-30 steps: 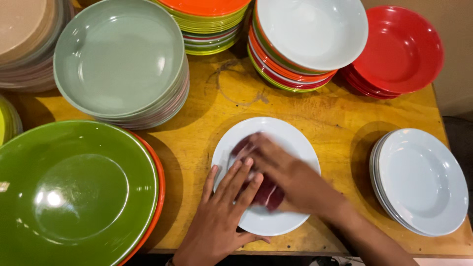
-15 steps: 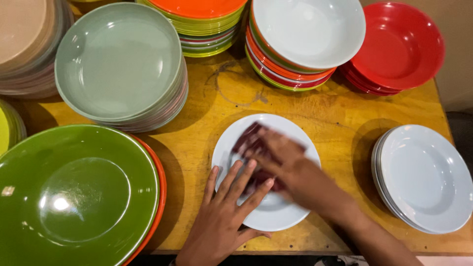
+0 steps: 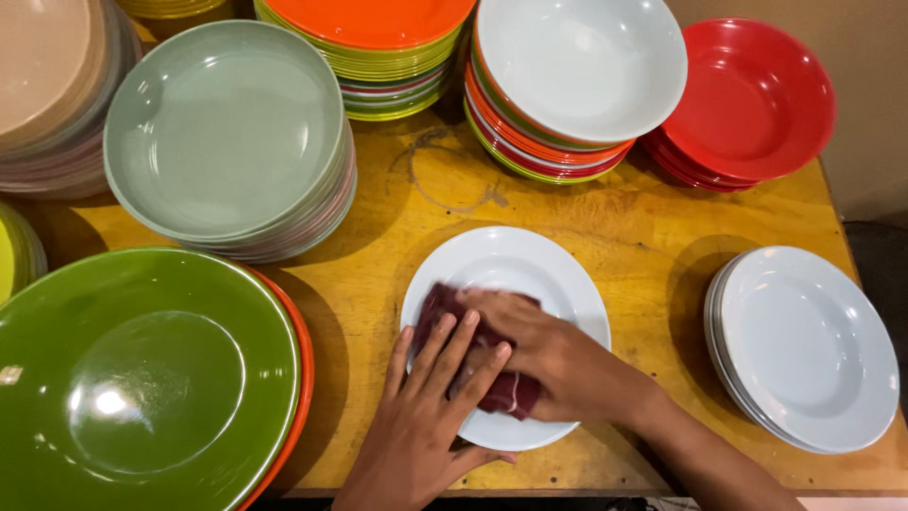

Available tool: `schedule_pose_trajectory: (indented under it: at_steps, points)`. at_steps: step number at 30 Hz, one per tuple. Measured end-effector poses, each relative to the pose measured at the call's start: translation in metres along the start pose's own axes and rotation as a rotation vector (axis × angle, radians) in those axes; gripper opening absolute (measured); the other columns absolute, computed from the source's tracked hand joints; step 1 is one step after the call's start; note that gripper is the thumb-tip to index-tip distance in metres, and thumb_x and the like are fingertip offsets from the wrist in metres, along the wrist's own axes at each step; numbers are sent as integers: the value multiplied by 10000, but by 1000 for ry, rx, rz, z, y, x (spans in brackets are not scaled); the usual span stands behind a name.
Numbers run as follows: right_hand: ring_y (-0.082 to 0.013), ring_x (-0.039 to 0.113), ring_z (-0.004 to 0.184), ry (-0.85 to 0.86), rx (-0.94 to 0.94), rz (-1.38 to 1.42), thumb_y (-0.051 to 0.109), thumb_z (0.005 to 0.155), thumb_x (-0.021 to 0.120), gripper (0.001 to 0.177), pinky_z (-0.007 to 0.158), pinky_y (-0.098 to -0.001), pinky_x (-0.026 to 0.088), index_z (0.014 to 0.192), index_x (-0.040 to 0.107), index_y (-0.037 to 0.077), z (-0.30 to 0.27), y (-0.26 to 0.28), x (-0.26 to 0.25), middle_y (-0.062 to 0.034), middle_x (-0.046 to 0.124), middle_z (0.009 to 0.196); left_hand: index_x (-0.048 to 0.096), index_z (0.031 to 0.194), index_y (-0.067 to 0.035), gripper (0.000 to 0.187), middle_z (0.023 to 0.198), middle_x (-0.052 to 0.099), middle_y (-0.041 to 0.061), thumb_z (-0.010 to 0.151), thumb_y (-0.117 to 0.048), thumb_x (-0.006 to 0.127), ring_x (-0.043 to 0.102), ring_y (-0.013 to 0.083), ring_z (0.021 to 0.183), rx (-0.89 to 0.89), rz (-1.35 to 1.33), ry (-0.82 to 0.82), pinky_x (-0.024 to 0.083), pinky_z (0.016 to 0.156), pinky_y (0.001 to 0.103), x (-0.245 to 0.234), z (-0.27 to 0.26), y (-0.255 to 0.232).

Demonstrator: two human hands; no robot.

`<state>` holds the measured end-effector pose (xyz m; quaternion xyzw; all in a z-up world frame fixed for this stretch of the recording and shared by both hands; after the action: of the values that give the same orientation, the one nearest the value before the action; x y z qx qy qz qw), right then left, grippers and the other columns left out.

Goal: The person wipes plates and bowls with a cloth one by one, turning each dish over to wipe both sides before placing it onto a stack.

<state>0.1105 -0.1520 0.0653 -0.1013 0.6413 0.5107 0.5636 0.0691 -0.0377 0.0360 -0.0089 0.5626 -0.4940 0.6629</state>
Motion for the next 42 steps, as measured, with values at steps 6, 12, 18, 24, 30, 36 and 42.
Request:
schedule_pose_trajectory:
  at_steps: [6, 12, 18, 24, 30, 36, 42]
  points:
    - [-346, 497, 1402, -186, 242, -536, 218, 662, 857, 542, 1183, -600, 295, 1190, 738, 188, -10, -26, -40, -107, 529, 1498, 328, 1594, -209, 1001, 1670, 226, 177, 782, -577, 781, 196, 384, 1540, -17, -4, 21, 106, 1210, 634, 0, -3, -1]
    - [-411, 400, 1496, -19, -33, -1, 147, 784, 827, 615, 1237, -546, 313, 1349, 623, 17, -4, -1, 0, -209, 456, 1578, 325, 1582, -209, 1021, 1664, 207, 200, 742, -571, 778, 182, 392, 1539, -11, 5, 18, 111, 1200, 637, -2, 0, -2]
    - [-337, 458, 1429, 32, 194, -267, 236, 572, 865, 498, 1196, -586, 250, 1049, 752, 149, -19, -29, -37, -115, 559, 1490, 314, 1596, -207, 1025, 1672, 195, 193, 770, -562, 807, 181, 396, 1541, -5, -5, 6, 110, 1203, 637, -1, -3, -2]
    - [-443, 333, 1511, 52, -24, 55, 269, 707, 833, 716, 1238, -618, 211, 1344, 650, 0, -12, 0, 0, -217, 442, 1584, 323, 1585, -205, 1048, 1668, 198, 201, 725, -558, 805, 180, 408, 1537, -3, 11, 20, 118, 1203, 631, -2, -1, -2]
    - [-359, 415, 1490, 49, -14, -209, 374, 716, 843, 381, 1249, -651, 148, 1034, 732, 195, -29, -22, -30, -83, 565, 1521, 330, 1579, -175, 1042, 1653, 204, 211, 744, -582, 802, 181, 419, 1527, -1, 12, -1, 112, 1200, 637, -2, -1, -4]
    - [-429, 379, 1508, -33, -36, -80, 321, 771, 836, 704, 1244, -636, 190, 1370, 624, 16, -20, -6, -6, -175, 418, 1613, 333, 1583, -157, 1025, 1660, 216, 216, 766, -579, 786, 189, 415, 1533, 10, 44, 14, 127, 1201, 626, -2, 0, -6]
    - [-343, 506, 1490, 53, -5, -61, 283, 769, 848, 607, 1249, -484, 395, 1343, 666, 204, -28, -16, -24, -50, 578, 1562, 316, 1580, -117, 1054, 1653, 223, 214, 765, -606, 771, 188, 422, 1529, -7, 9, 0, 120, 1203, 634, -2, -1, -4]
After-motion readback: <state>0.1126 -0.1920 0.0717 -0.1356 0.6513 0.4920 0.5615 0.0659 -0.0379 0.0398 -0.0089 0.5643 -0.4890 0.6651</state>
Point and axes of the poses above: each hand's wrist, its own z-axis towards the middle knuckle, its own x-axis out of the palm, y = z × x, the point moved 8 cm from there along z, towards the middle knuckle
